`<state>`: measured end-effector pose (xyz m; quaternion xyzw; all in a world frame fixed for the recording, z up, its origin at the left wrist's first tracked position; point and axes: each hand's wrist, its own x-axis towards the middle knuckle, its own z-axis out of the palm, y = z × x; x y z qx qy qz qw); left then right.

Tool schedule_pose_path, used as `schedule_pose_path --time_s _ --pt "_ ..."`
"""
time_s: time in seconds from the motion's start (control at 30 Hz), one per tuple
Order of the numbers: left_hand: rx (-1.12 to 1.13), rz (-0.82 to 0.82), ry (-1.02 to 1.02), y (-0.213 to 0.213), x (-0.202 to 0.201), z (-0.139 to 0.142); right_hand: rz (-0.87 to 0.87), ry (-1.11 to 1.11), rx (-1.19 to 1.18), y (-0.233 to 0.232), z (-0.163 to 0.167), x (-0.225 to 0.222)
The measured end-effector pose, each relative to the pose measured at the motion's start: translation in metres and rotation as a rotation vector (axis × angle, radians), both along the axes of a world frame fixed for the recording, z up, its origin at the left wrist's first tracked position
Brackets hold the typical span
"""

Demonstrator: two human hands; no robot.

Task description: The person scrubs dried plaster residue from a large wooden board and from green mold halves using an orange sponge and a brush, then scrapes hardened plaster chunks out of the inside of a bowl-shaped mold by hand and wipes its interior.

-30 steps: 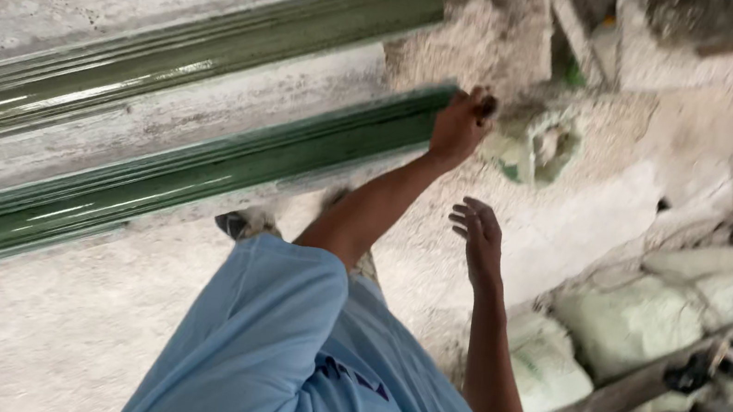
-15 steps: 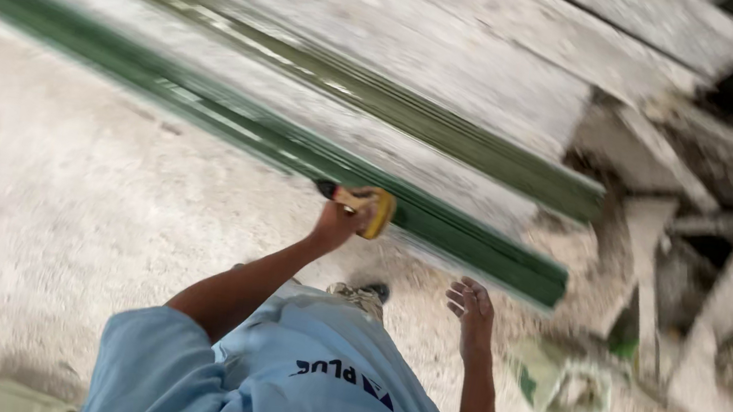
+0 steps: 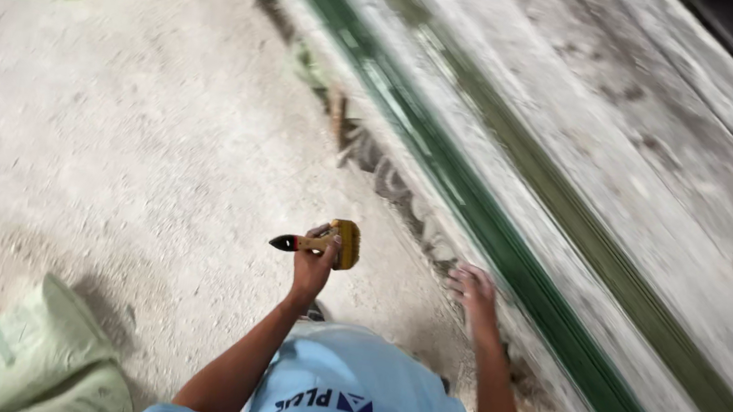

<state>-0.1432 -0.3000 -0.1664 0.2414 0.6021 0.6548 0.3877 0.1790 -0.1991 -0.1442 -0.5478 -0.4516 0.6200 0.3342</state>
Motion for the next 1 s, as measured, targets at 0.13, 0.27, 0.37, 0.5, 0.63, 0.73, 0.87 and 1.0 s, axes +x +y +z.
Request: schedule_pose_path --time_s 0.13,0.27,0.37,0.5,0.63,0.73,0.87,1.0 --pt "-0.045 0.281 -0.037 -0.027 -0.111 0.001 0.444 0.019 -0.013 0.025 -0.010 -0.162" --pt "-0.099 0.504 -0.048 -0.029 -0.189 -0.010 0.698 -0.014 0.061 0.059 -0.027 -0.251" --pt "-0.124 0.645 -0.071 -0.012 -0.237 -0.030 0.759 -0.034 0.024 0.096 -0.038 -0.303" --pt "-0.219 0.710 -0.135 0.036 -0.314 -0.056 0.740 -0.062 -0.068 0.155 -0.053 -0.398" --pt "-0.176 0.805 -0.144 0.103 -0.402 -0.053 0.816 -0.067 -0.080 0.235 -0.054 -0.508" --pt "-0.171 0.857 -0.154 0.144 -0.466 -0.030 0.897 -0.006 -0.045 0.309 -0.043 -0.593" --pt "-0.020 0.906 -0.167 0.183 -0.544 -0.002 1.020 0.041 0.092 0.397 -0.025 -0.704" --pt "0.128 0.996 -0.418 0.234 -0.617 -0.007 1.052 0.055 0.123 0.470 -0.013 -0.802"
